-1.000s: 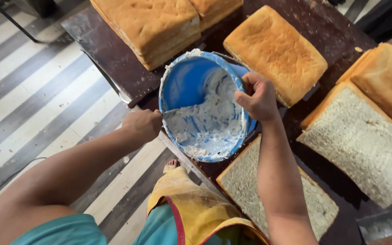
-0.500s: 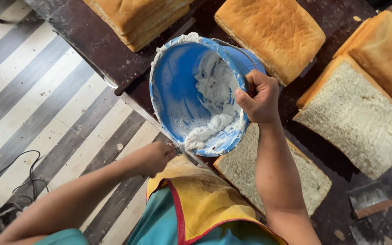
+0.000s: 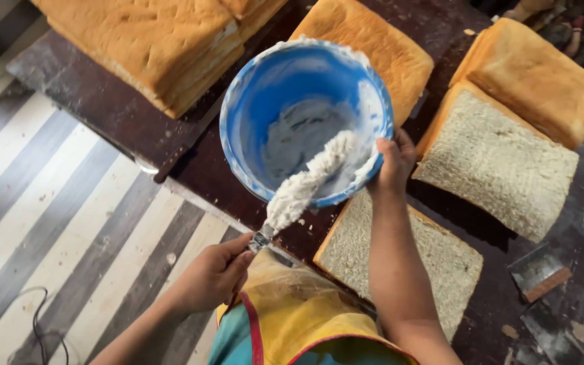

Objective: The person scoops white cream from a blue bucket with a spatula and spreads it over the cut face of large rectangular sponge cake sheets on a work table. They then fold the creamed sheet over onto another sheet and stack the assembled cake blocks, repeating the process on additional sheets.

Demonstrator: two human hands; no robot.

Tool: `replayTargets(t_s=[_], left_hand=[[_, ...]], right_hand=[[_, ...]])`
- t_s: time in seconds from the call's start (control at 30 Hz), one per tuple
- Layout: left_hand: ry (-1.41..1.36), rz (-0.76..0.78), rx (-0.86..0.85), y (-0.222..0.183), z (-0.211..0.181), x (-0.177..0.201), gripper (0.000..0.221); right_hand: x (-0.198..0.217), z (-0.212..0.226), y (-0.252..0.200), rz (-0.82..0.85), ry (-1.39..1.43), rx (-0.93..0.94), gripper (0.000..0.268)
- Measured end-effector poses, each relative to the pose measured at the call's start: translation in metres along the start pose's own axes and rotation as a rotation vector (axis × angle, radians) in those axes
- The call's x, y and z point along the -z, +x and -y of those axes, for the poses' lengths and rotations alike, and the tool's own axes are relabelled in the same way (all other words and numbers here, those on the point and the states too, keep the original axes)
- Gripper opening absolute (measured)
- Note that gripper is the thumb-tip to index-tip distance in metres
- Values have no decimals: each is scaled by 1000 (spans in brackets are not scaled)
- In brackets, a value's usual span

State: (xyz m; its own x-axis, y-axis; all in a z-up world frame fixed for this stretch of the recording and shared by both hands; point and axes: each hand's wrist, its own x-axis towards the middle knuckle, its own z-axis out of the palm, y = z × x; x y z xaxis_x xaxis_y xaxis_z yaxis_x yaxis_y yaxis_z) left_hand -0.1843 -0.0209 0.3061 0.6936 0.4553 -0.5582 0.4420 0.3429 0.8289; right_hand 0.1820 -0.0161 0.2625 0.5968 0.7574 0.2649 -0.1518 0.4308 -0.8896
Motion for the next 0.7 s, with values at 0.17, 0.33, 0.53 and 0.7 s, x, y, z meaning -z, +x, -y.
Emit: replayTargets(t_s=[0.17, 0.33, 0.53, 0.7], left_hand=[[121, -110, -70, 14, 0, 24, 51], [92, -3, -370, 40, 2, 28, 53], [113, 238, -604, 91, 43, -7, 53], [316, 238, -920, 133, 45, -103, 46]], right_hand=[[43, -76, -30, 136, -973, 740, 21], [29, -75, -79, -28, -42, -251, 31], [65, -40, -172, 285, -947, -563, 20], [155, -25, -269, -25, -1420, -393, 18]])
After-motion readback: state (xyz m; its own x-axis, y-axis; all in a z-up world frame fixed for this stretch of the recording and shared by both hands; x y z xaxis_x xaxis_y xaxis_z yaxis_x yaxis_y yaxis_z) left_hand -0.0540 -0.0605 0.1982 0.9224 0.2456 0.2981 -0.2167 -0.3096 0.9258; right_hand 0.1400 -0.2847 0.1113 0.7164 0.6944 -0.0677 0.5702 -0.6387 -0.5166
